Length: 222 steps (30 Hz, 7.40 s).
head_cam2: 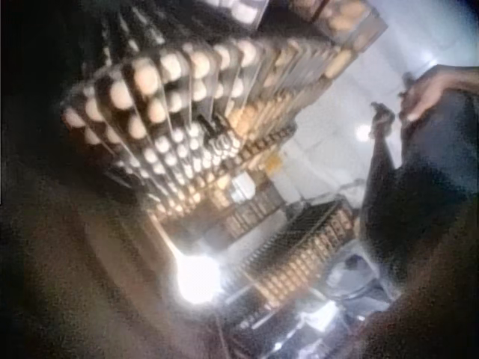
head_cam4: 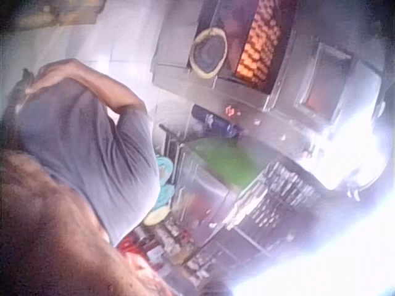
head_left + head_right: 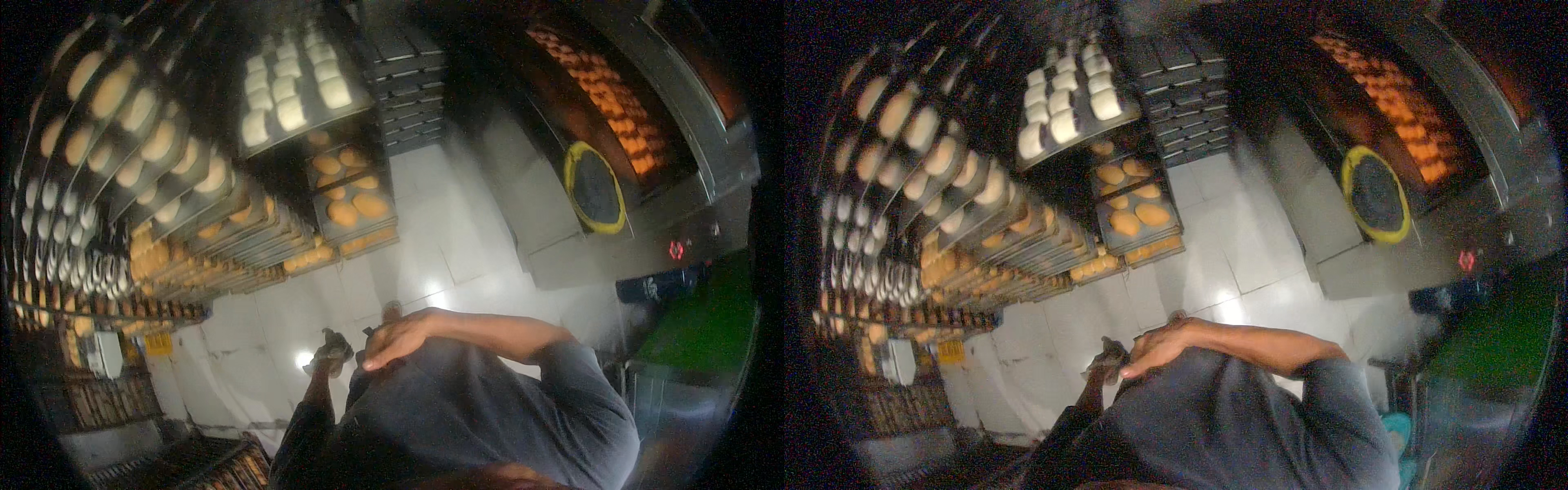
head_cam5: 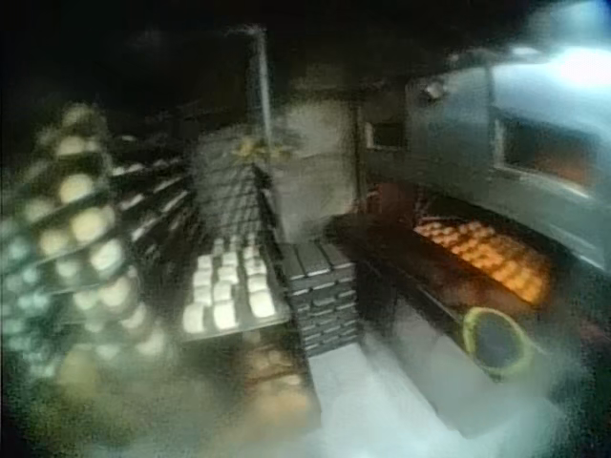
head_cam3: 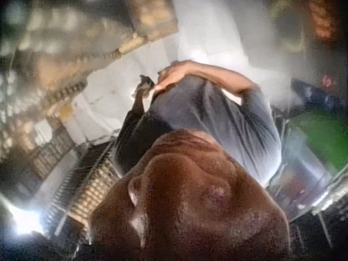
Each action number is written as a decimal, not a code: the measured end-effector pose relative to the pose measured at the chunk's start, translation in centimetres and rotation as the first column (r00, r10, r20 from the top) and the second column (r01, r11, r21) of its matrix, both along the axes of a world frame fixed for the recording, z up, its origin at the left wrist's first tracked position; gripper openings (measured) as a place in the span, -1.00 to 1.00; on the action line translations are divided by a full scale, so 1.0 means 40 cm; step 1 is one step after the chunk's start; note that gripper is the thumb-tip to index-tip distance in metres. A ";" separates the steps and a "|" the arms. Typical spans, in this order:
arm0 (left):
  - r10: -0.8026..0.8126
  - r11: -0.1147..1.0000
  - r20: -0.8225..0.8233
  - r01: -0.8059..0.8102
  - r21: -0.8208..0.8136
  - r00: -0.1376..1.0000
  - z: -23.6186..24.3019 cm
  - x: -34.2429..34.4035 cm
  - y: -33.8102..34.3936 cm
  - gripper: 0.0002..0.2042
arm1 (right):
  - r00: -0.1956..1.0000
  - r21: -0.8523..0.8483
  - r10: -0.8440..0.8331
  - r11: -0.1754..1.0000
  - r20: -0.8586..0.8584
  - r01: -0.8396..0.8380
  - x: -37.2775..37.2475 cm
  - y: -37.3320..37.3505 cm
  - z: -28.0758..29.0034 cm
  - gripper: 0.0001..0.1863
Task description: The person loads trays of dough into an industrial oven, operates the oven controls, and removes trays of baked bread using a towel.
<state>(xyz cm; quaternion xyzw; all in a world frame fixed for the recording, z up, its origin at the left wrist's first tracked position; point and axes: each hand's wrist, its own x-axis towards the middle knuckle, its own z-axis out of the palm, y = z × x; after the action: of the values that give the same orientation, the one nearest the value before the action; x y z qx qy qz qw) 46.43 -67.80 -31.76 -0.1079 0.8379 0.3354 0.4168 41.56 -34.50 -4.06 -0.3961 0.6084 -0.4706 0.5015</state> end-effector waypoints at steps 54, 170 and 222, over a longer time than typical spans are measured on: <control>-0.688 0.713 -0.577 0.562 -0.420 0.441 -0.072 -0.036 0.051 -0.65 | -0.128 -0.138 0.053 -0.305 -0.990 0.942 -0.028 1.048 0.145 -0.12; 0.110 0.978 -0.927 0.206 0.037 -0.359 1.244 -1.253 0.947 -0.51 | 0.013 -0.006 0.035 -0.493 -0.999 0.870 -0.075 1.045 0.108 -0.03; 0.163 0.987 -0.949 0.035 0.160 -0.269 1.220 -1.317 0.955 -0.41 | -0.037 -0.087 0.115 -0.472 -0.993 0.877 -0.076 1.033 0.116 0.01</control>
<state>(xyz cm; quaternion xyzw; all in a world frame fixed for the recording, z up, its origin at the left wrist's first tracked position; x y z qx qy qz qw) -6.23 -29.59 17.02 0.1832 0.8084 0.3620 -0.4266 38.54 6.82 0.58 0.3563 0.9226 0.0845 -0.1216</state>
